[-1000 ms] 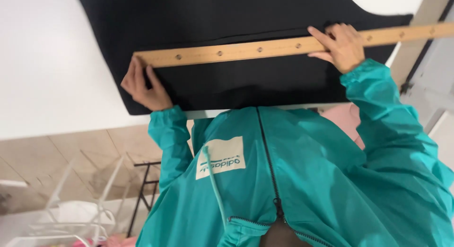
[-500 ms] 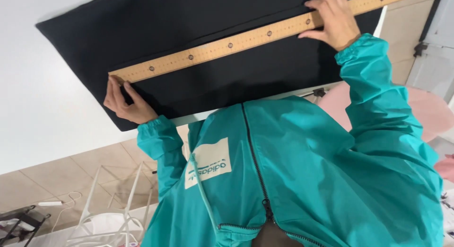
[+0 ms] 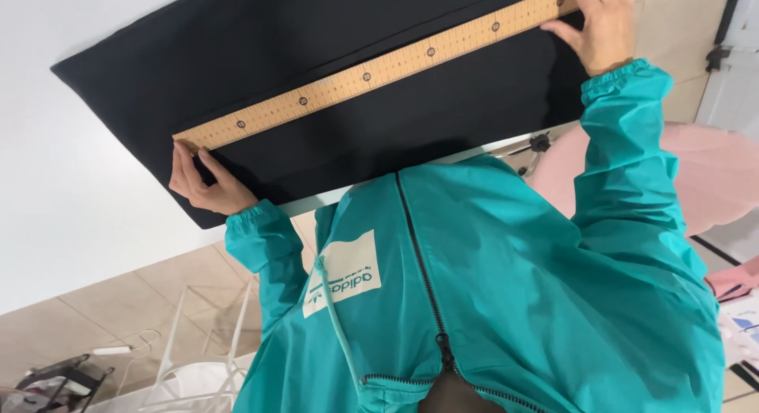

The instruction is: Measuring and folding black fabric on a cutting table using a ruler and pins.

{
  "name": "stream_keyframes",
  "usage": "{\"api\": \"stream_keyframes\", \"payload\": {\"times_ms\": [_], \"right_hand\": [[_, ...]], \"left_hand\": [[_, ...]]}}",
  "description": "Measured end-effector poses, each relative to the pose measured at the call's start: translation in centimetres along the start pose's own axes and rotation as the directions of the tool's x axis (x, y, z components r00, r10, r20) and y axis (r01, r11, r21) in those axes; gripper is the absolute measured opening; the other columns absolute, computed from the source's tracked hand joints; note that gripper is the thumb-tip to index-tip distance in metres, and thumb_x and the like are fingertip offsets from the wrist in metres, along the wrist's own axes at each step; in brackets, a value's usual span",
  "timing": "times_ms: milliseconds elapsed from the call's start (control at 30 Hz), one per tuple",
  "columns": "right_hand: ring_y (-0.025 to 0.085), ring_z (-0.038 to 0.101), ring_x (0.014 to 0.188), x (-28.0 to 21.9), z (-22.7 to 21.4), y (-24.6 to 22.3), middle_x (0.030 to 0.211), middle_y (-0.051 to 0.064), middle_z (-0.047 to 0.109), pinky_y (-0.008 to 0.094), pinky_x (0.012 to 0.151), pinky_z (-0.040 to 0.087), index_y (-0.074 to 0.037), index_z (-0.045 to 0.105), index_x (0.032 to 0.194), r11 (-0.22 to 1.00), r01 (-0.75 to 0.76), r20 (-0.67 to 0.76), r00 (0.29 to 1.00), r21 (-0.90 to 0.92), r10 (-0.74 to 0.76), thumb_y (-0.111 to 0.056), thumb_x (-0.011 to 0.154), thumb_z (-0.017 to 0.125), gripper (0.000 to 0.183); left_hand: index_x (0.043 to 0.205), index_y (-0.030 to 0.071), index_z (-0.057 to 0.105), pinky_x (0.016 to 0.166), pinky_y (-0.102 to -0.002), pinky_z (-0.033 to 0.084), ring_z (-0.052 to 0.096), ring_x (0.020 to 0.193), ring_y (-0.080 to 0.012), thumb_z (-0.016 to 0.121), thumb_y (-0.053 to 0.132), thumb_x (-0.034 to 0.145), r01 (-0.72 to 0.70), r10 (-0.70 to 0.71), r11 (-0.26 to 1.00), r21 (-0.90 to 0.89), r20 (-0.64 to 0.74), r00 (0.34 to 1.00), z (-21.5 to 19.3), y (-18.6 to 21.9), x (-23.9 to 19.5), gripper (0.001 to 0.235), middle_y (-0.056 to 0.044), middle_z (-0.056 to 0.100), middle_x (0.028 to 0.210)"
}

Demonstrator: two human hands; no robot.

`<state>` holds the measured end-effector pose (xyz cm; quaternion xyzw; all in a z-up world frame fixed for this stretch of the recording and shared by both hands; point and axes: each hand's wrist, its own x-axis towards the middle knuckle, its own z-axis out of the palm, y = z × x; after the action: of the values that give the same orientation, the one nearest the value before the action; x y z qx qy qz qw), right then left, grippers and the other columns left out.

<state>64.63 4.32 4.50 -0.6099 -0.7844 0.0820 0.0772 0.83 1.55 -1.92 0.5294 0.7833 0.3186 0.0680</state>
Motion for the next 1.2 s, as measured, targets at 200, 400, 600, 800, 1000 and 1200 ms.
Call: {"api": "stream_keyframes", "payload": {"times_ms": [200,400,600,800,1000,1200], "right_hand": [[0.036,0.057,0.121,-1.1,1.0,1.8,0.124,0.013,0.063,0.046,0.108,0.047,-0.005,0.065,0.13,0.998,-0.061,-0.039,0.997,-0.019,0.06,-0.015,0.086,0.089,0.051],[0.033,0.066,0.112,-2.3,2.7,3.9,0.119,0.01,0.071,0.045,0.103,0.051,-0.007,0.067,0.124,0.998,-0.043,0.014,0.999,-0.056,0.043,-0.024,0.092,0.087,0.042],[0.035,0.065,0.108,-1.8,2.4,3.9,0.116,0.014,0.07,0.045,0.099,0.052,-0.005,0.068,0.124,0.999,-0.014,0.028,1.0,-0.049,0.015,-0.025,0.091,0.087,0.043],[0.034,0.066,0.109,-1.6,2.5,3.7,0.116,0.013,0.07,0.045,0.1,0.053,-0.004,0.068,0.122,1.0,-0.024,0.013,1.0,-0.019,0.024,-0.024,0.09,0.088,0.042],[0.032,0.066,0.109,-1.2,2.2,3.5,0.117,0.011,0.07,0.044,0.101,0.052,-0.006,0.067,0.124,0.999,-0.001,0.025,1.0,-0.055,0.002,-0.025,0.091,0.088,0.044],[0.032,0.064,0.112,-1.3,2.2,3.6,0.12,0.01,0.07,0.045,0.101,0.051,-0.008,0.068,0.126,0.999,0.003,0.019,1.0,-0.045,-0.002,-0.023,0.089,0.093,0.047]], "left_hand": [[0.138,0.004,0.068,0.1,-0.037,0.053,0.058,0.12,-0.024,0.068,0.012,0.108,0.008,-0.008,1.0,-0.008,-0.004,1.0,-0.4,1.1,0.0,0.031,-0.012,0.069,0.135],[0.139,0.004,0.067,0.101,-0.036,0.054,0.059,0.119,-0.023,0.068,0.011,0.108,0.008,-0.008,0.999,-0.04,-0.007,1.0,-0.4,0.7,-0.2,0.031,-0.011,0.069,0.135],[0.138,0.004,0.068,0.1,-0.035,0.053,0.057,0.119,-0.0231,0.07,0.011,0.107,0.032,-0.032,0.999,-0.02,-0.003,0.999,-0.5,0.8,-0.3,0.032,-0.011,0.069,0.134],[0.139,0.005,0.068,0.098,-0.035,0.054,0.058,0.117,-0.0219,0.069,0.012,0.107,0.026,-0.027,0.999,-0.038,-0.016,1.0,-0.4,0.6,-0.2,0.032,-0.01,0.069,0.134],[0.139,0.005,0.067,0.1,-0.035,0.052,0.058,0.118,-0.0215,0.068,0.011,0.108,0.02,-0.02,0.999,-0.026,-0.025,0.999,-0.4,0.5,-0.3,0.032,-0.01,0.07,0.135],[0.14,0.006,0.067,0.101,-0.036,0.052,0.057,0.119,-0.0218,0.068,0.013,0.108,0.035,-0.035,0.999,-0.033,-0.007,0.999,-0.4,0.6,-0.2,0.032,-0.009,0.069,0.134]]}}
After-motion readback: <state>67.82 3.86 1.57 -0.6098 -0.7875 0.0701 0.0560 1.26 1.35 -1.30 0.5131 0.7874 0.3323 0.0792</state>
